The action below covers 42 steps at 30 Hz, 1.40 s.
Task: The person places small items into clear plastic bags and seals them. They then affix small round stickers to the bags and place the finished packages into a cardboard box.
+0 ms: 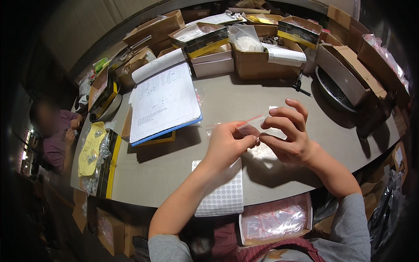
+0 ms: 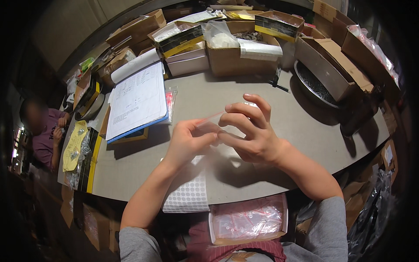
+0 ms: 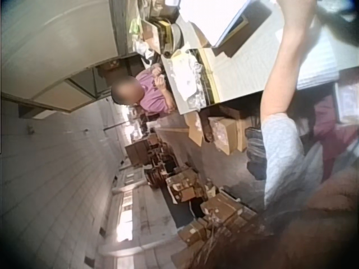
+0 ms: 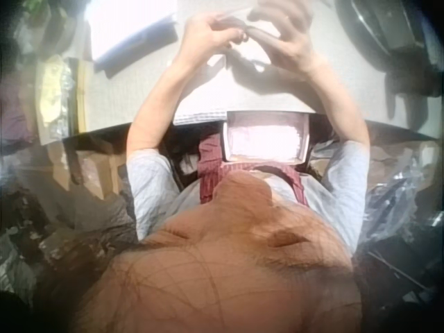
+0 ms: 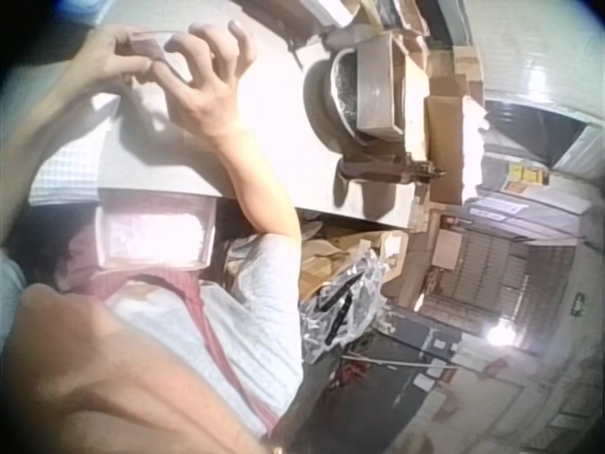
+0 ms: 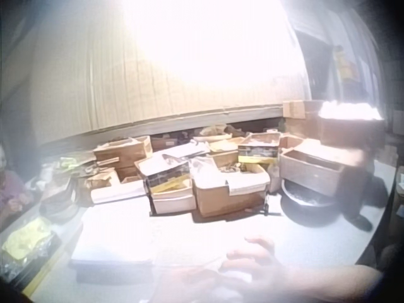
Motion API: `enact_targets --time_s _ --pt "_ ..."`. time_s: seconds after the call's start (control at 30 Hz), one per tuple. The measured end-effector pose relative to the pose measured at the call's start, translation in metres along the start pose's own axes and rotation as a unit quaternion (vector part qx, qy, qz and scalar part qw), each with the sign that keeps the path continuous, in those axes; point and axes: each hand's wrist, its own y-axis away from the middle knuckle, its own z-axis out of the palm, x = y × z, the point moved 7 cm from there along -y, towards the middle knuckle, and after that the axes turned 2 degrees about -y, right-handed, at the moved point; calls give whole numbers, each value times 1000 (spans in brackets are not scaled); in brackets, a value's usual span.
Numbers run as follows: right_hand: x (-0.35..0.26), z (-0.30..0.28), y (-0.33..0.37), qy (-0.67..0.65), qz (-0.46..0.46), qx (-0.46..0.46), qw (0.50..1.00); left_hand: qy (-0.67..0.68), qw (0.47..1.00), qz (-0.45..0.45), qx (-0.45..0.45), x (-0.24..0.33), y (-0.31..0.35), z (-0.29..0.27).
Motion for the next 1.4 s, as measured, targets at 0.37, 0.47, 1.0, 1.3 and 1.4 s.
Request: enact_targets --time_s 0.37,0.47,1.0,1.3,1.4 --pt "4 -4 -2 10 14 4 1000 72 996 -57 -7 -4 0 -3" --pt "3 -5 -2 5 13 1 1000 66 996 -58 -12 -4 0 -3" --pt "22 21 3 -158 167 -145 962 -7 999 36 22 0 1 2" --pt "23 23 5 -91 168 -135 972 -60 998 6 24 1 1 1" --pt "22 23 4 -85 162 -134 974 -67 997 -6 26 1 1 1"
